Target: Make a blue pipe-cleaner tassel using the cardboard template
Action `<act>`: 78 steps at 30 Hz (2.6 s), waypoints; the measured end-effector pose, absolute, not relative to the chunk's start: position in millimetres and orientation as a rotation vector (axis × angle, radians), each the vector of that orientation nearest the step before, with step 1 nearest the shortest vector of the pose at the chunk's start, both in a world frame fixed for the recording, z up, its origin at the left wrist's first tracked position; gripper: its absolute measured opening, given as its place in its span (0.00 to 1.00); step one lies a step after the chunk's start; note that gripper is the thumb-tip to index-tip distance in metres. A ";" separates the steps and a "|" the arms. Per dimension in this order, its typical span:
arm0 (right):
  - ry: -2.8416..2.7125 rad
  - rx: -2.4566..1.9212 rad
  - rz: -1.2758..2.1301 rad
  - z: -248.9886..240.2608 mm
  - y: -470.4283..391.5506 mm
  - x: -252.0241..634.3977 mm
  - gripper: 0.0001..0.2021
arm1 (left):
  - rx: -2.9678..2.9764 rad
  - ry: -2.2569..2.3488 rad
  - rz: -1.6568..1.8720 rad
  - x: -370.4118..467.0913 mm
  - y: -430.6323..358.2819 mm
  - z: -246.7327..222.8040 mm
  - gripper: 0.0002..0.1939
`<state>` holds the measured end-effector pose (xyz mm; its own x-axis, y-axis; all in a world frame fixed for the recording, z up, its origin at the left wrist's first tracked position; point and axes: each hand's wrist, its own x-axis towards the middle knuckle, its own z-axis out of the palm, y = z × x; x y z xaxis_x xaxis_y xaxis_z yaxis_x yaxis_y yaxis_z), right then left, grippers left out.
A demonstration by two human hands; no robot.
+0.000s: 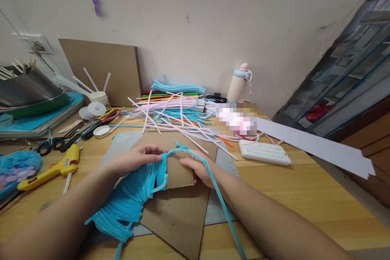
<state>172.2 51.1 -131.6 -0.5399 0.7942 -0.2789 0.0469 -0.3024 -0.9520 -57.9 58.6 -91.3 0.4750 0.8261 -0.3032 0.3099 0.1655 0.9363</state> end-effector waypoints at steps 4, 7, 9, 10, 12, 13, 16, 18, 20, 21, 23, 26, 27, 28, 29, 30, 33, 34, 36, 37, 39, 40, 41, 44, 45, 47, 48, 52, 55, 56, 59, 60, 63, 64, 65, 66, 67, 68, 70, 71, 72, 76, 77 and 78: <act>-1.448 -1.102 1.879 -130.5 51.8 175.3 0.13 | 1.343 1.104 0.472 -49.1 53.6 -98.9 0.20; -1.464 -1.136 1.888 -130.0 51.2 175.1 0.14 | 1.304 1.097 0.491 -45.4 50.7 -102.3 0.20; -1.433 -1.157 1.928 -129.9 50.4 174.1 0.15 | 1.298 1.122 0.492 -44.6 50.0 -102.6 0.20; -1.408 -1.149 1.948 -129.9 50.1 173.3 0.15 | 1.303 1.143 0.483 -44.7 50.0 -102.5 0.20; -1.365 -1.097 1.961 -129.4 49.5 171.6 0.16 | 1.313 1.183 0.456 -45.3 50.7 -102.3 0.20; -1.355 -1.063 1.952 -128.8 49.4 170.7 0.16 | 1.314 1.198 0.445 -45.7 51.2 -102.5 0.20; -1.377 -0.993 1.909 -126.3 50.4 169.1 0.16 | 1.307 1.223 0.438 -47.4 52.8 -104.0 0.21; -1.419 -1.017 1.884 -124.9 52.0 169.3 0.15 | 1.309 1.229 0.439 -48.2 53.4 -105.4 0.21; -1.441 -1.082 1.846 -124.8 54.1 170.4 0.13 | 1.322 1.243 0.435 -48.6 53.7 -106.4 0.21; -1.446 -1.112 1.823 -125.1 55.1 171.0 0.12 | 1.334 1.252 0.431 -48.6 53.6 -106.6 0.21; -1.463 -1.144 1.788 -125.6 56.7 172.1 0.11 | 1.357 1.273 0.422 -48.3 53.3 -106.8 0.21; -1.495 -1.167 1.772 -124.4 57.1 172.3 0.12 | 1.364 1.303 0.420 -47.6 52.7 -107.2 0.21; -1.499 -1.179 1.770 -123.6 56.9 172.1 0.13 | 1.358 1.310 0.421 -47.4 52.6 -107.4 0.21; -1.499 -1.191 1.770 -122.8 56.7 171.7 0.13 | 1.350 1.316 0.424 -47.4 52.6 -107.6 0.21; -1.496 -1.201 1.771 -122.2 56.7 171.3 0.14 | 1.340 1.319 0.429 -47.4 52.6 -107.9 0.21; -1.491 -1.212 1.774 -122.0 56.8 170.9 0.15 | 1.329 1.322 0.435 -47.5 52.7 -108.1 0.20; -1.450 -1.234 1.805 -123.2 59.4 170.1 0.16 | 1.297 1.337 0.453 -48.3 53.5 -109.1 0.20; -1.432 -1.241 1.817 -123.5 60.6 170.1 0.16 | 1.287 1.340 0.457 -48.7 54.0 -109.5 0.20; -1.403 -1.260 1.840 -123.2 63.1 170.2 0.16 | 1.264 1.338 0.462 -49.4 55.2 -110.7 0.20; -1.391 -1.255 1.862 -122.3 63.9 170.5 0.16 | 1.250 1.335 0.465 -49.8 56.1 -111.3 0.21; -1.362 -1.227 1.895 -119.8 64.2 171.5 0.16 | 1.211 1.340 0.490 -50.6 58.4 -112.1 0.21; -1.356 -1.208 1.908 -118.7 63.7 172.2 0.17 | 1.184 1.346 0.518 -51.1 59.7 -112.3 0.22; -1.367 -1.184 1.927 -118.0 62.9 172.9 0.17 | 1.159 1.353 0.552 -51.6 61.0 -112.5 0.23; -1.437 -1.124 2.003 -119.3 60.8 173.8 0.16 | 1.094 1.341 0.627 -53.0 64.3 -113.7 0.24; -1.431 -1.114 2.020 -120.5 60.7 173.5 0.16 | 1.078 1.330 0.626 -53.4 64.9 -114.7 0.23; -1.358 -1.139 2.006 -123.0 61.5 171.9 0.13 | 1.050 1.316 0.614 -53.5 65.5 -117.7 0.23; -1.316 -1.171 1.985 -123.8 62.3 170.9 0.11 | 1.036 1.314 0.611 -53.2 65.5 -119.4 0.23; -1.238 -1.272 1.932 -124.9 65.2 168.1 0.09 | 0.995 1.320 0.635 -50.2 64.3 -123.9 0.22; -1.187 -1.280 1.883 -127.2 65.5 166.1 0.10 | 0.963 1.310 0.669 -47.8 63.3 -122.8 0.20; -1.173 -1.264 1.866 -128.7 65.1 164.9 0.10 | 0.954 1.309 0.691 -47.3 63.2 -121.8 0.19; -1.118 -1.140 1.775 -134.1 61.7 158.8 0.13 | 0.924 1.312 0.790 -46.6 63.9 -118.6 0.17; -1.104 -1.102 1.711 -135.9 59.9 156.5 0.15 | 0.911 1.311 0.824 -46.6 64.3 -117.9 0.16; -1.211 -1.114 1.432 -140.5 53.9 151.2 0.23 | 0.879 1.298 0.891 -46.4 65.4 -117.9 0.16; -1.318 -1.146 1.333 -141.5 51.9 150.5 0.23 | 0.872 1.293 0.902 -46.2 65.5 -118.6 0.16; -1.444 -1.180 1.236 -142.1 50.1 150.3 0.22 | 0.867 1.289 0.910 -45.8 65.5 -119.5 0.17; -1.572 -1.210 1.140 -142.2 48.4 150.4 0.19 | 0.861 1.286 0.915 -45.4 65.3 -120.4 0.17; -1.679 -1.237 1.041 -141.9 46.9 150.8 0.16 | 0.856 1.283 0.917 -44.8 65.1 -121.3 0.17; -1.757 -1.260 0.947 -141.3 45.7 151.3 0.14 | 0.850 1.280 0.918 -44.2 64.8 -122.1 0.17; -1.838 -1.297 0.802 -139.7 44.6 152.1 0.10 | 0.837 1.277 0.918 -43.0 64.1 -123.2 0.16; -1.858 -1.307 0.757 -139.1 44.7 152.3 0.10 | 0.831 1.276 0.918 -42.5 63.8 -123.5 0.15; -1.873 -1.312 0.729 -138.9 45.2 152.3 0.10 | 0.824 1.275 0.917 -42.0 63.5 -123.8 0.15; -1.869 -1.338 0.686 -141.7 49.9 151.9 0.10 | 0.810 1.261 0.910 -41.2 63.0 -125.2 0.15; -1.861 -1.344 0.682 -142.7 51.1 151.9 0.10 | 0.809 1.258 0.909 -41.2 63.0 -125.7 0.15; -1.856 -1.346 0.681 -143.5 52.0 151.9 0.09 | 0.807 1.255 0.909 -41.3 63.1 -126.2 0.15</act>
<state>151.9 52.0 -143.5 -0.1831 0.9505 0.2511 0.5621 0.3108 -0.7664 -41.3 63.1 -126.2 0.0751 0.9022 -0.4246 -0.1219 0.4310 0.8941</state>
